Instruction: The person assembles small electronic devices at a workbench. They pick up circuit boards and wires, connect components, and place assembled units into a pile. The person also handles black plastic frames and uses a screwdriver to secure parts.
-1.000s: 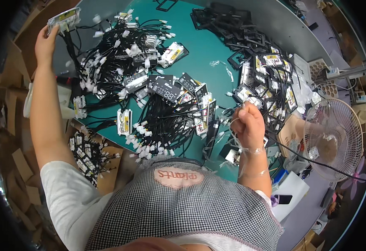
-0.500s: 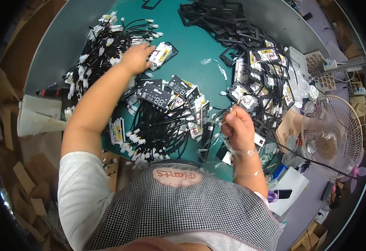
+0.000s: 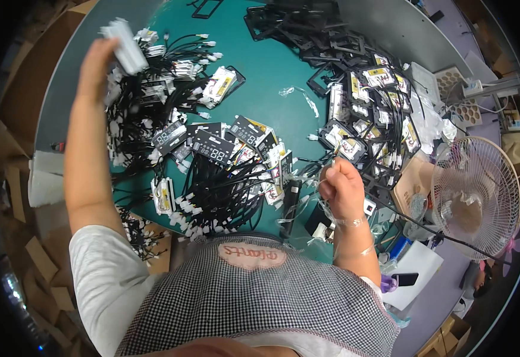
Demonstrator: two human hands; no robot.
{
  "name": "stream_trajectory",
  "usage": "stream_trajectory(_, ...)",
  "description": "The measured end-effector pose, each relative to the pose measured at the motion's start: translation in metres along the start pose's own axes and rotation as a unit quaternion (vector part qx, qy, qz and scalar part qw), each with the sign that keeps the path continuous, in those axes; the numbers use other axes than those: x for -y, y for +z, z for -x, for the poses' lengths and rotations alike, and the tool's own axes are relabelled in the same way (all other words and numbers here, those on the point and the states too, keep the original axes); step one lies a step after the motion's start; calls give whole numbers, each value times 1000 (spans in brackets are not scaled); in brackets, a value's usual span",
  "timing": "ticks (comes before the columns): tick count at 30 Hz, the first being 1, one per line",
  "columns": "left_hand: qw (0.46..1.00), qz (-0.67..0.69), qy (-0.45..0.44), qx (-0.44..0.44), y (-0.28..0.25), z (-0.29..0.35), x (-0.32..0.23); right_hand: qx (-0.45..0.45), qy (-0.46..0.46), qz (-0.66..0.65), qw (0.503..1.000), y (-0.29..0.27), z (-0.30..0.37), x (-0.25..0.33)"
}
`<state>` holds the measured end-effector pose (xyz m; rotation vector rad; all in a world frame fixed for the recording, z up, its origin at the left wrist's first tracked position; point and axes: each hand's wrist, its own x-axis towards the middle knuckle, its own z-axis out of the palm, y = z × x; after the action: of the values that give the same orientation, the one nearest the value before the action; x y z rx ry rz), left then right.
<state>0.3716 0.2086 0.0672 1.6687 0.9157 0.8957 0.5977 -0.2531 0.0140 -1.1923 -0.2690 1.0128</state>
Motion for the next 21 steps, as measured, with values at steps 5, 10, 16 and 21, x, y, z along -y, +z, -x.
stream_trajectory(5,969,219,115,-23,-93,34,-122,47,-17,-4,999,6,-1,-3)
stream_trajectory(10,966,197,167,32,-100,85,-148,75,5,70,995,31,11,8)
stream_trajectory(16,938,-310,110,-113,-123,83,-96,130,-69,122,982,55,27,12)
stream_trajectory(21,916,233,218,-243,-183,106,-132,121,-78,147,979,47,44,15)
